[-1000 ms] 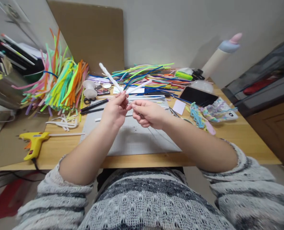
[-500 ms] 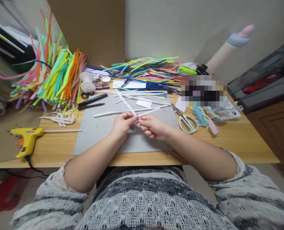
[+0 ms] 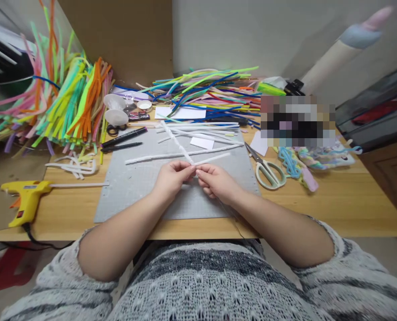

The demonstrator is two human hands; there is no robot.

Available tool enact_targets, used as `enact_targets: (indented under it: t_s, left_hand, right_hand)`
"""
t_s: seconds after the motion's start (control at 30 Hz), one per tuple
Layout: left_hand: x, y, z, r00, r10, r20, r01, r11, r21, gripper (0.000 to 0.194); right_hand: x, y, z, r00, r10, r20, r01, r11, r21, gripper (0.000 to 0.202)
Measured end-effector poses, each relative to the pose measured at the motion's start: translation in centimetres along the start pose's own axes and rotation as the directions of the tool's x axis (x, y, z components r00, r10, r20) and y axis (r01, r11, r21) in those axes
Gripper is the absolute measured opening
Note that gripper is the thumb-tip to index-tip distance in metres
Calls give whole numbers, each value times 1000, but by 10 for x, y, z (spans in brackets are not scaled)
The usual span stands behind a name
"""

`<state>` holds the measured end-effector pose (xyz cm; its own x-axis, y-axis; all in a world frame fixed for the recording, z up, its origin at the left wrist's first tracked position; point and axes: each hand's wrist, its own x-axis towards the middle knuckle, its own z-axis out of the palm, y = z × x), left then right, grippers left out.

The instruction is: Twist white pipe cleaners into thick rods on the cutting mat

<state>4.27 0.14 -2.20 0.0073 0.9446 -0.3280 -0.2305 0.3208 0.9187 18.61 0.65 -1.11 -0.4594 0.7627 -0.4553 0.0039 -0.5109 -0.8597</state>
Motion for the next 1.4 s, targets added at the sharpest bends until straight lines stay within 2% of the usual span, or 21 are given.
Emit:
enact_targets:
  t_s: [0.17,0.27,0.37,0.5,0.6,0.73,0.87,0.93,1.03,1.1,1.17,1.27,1.33,1.4]
  left_hand:
    - [0,0,-2,996,82,41,-83,996,26,19]
    - [2,0,-3,996,59,72,-55,997,-49,19]
    - [3,1,-4,999,22,46,-18,995,-99,21]
    - [5,6,-7,1000,23,-7,-24,992,-120,24]
    - [5,8,-8,999,46,15,-44,997,-69,26]
    - [4,7,-7,996,62,59,-61,998,-25,28]
    - [4,4,-5,997,77,30,-76,996,-52,29]
    - [3,2,-4,996,82,47,-80,996,-39,28]
    - [2,0,-3,990,122,69,-122,992,7,26]
    - [2,2,-3,983,148,109,-151,988,24,25]
    - [2,6,-3,979,153,133,-151,988,-23,23]
    - [6,16,-7,986,158,51,-151,981,-123,31]
    - [9,22,-10,987,161,-7,-161,981,-113,34]
    - [11,25,-12,986,164,-14,-165,983,-78,33]
  right_hand:
    - [-3,-1,6,1000,-10,-16,9,998,-55,15]
    - [-4,-1,9,999,-15,-32,13,998,-61,16]
    - [-6,0,11,999,-22,-30,21,998,-51,16]
    - [-6,1,12,996,-83,-19,81,993,-90,17]
    - [-5,5,9,987,-153,-39,145,975,-168,16]
    - [-4,11,3,966,-242,-87,196,912,-361,19]
    - [-6,12,1,937,-347,-35,282,813,-509,22]
    - [-5,11,3,945,-326,-4,290,848,-444,24]
    - [-2,9,7,980,-198,10,196,959,-205,28]
    - [-1,7,8,984,-179,4,178,977,-114,28]
    - [-2,5,7,977,-213,-8,211,972,-103,25]
    - [-4,5,6,971,-237,14,237,963,-127,23]
    - [-5,6,6,972,-231,40,234,963,-136,23]
    - [-4,6,7,974,-219,61,225,967,-116,22]
